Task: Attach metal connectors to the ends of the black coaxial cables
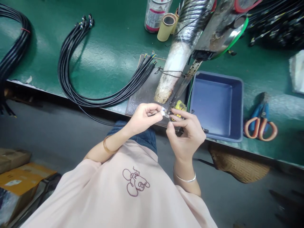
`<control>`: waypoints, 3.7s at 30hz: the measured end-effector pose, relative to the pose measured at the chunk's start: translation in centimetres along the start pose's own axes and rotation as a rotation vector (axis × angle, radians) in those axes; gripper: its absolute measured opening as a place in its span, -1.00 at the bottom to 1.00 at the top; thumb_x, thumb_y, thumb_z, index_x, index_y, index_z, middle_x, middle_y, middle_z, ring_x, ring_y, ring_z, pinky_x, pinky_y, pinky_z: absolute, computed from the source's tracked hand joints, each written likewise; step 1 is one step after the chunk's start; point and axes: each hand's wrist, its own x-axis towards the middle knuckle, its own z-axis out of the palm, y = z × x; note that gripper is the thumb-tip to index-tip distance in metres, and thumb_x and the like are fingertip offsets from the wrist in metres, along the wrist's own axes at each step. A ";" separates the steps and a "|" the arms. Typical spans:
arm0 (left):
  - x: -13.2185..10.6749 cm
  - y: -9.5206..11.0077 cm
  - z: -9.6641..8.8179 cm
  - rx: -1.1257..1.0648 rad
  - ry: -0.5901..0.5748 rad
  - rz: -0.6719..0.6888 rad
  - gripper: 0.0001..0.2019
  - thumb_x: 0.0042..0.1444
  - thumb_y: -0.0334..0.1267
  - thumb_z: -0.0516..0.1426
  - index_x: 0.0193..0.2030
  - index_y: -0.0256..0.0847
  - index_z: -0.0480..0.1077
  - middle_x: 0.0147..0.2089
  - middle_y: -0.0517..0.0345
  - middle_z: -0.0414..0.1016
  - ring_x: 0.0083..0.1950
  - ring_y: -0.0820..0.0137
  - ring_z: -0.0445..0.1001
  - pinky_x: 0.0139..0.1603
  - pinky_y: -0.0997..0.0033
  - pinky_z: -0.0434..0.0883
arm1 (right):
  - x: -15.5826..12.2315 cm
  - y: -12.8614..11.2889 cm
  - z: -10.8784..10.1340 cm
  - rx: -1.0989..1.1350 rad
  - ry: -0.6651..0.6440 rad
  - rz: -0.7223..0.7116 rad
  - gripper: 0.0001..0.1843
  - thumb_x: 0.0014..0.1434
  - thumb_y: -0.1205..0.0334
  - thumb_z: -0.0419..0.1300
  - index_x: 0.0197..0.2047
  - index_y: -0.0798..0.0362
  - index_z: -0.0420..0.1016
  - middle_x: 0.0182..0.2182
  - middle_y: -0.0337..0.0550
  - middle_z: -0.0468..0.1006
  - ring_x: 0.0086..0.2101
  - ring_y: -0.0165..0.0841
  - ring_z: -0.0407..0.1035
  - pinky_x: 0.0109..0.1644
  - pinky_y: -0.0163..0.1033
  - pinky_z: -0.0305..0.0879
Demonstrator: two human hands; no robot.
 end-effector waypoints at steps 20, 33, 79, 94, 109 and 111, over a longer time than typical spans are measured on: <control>-1.6 0.3 -0.6 -0.073 -0.016 -0.140 -0.78 -0.05 -0.27 0.29 -0.32 -0.27 0.35 -0.56 0.33 0.39 -0.63 0.67 0.21 -0.60 0.64 0.17 | -1.0 -0.1 0.0 0.117 0.049 0.212 -0.90 0.17 0.38 0.31 -0.34 0.02 0.51 -0.29 -0.20 0.69 -0.35 -0.36 0.63 -0.28 -0.29 0.62; -2.3 -0.8 -0.6 -0.104 -0.013 -0.153 -0.73 -0.07 -0.24 0.36 -0.33 -0.31 0.39 -0.52 0.26 0.49 -0.62 0.67 0.31 -0.60 0.68 0.30 | -1.5 -0.6 -0.5 -0.049 -0.016 0.006 -0.87 0.18 0.41 0.32 -0.30 -0.03 0.53 -0.19 -0.19 0.73 -0.39 -0.37 0.62 -0.46 -0.33 0.47; -2.2 -0.1 -0.6 -0.140 -0.154 -0.144 -0.63 -0.02 -0.10 0.39 -0.32 -0.28 0.34 -0.54 0.30 0.43 -0.64 0.69 0.23 -0.66 0.66 0.14 | -1.3 -0.4 0.1 0.153 0.055 0.247 -0.89 0.15 0.37 0.36 -0.39 0.03 0.53 -0.32 -0.19 0.68 -0.34 -0.40 0.59 -0.36 -0.35 0.54; -2.1 -0.6 -0.4 -0.027 -0.004 -0.139 -0.75 0.07 -0.16 0.28 -0.36 -0.28 0.36 -0.62 0.34 0.34 -0.68 0.66 0.17 -0.68 0.65 0.12 | -1.5 0.4 0.8 -0.134 0.123 -0.102 -0.82 0.14 0.48 0.35 -0.30 0.01 0.51 -0.31 -0.23 0.69 -0.30 -0.36 0.61 -0.19 -0.25 0.55; -1.1 -1.2 0.1 -0.043 0.012 0.030 -0.76 0.10 -0.17 0.26 -0.39 -0.29 0.37 -0.48 0.28 0.33 -0.50 0.63 0.24 -0.45 0.59 0.24 | -1.2 0.8 0.7 -0.159 0.103 -0.150 -0.78 0.12 0.49 0.32 -0.33 0.01 0.39 -0.27 -0.20 0.66 -0.29 -0.39 0.58 -0.25 -0.30 0.55; -1.0 -1.4 0.1 -0.049 0.023 0.045 -0.79 0.10 -0.20 0.25 -0.38 -0.29 0.38 -0.48 0.28 0.35 -0.49 0.62 0.25 -0.43 0.59 0.25 | -1.0 0.9 0.8 -0.146 0.103 -0.143 -0.77 0.12 0.49 0.31 -0.33 0.01 0.38 -0.27 -0.20 0.65 -0.27 -0.39 0.58 -0.24 -0.30 0.56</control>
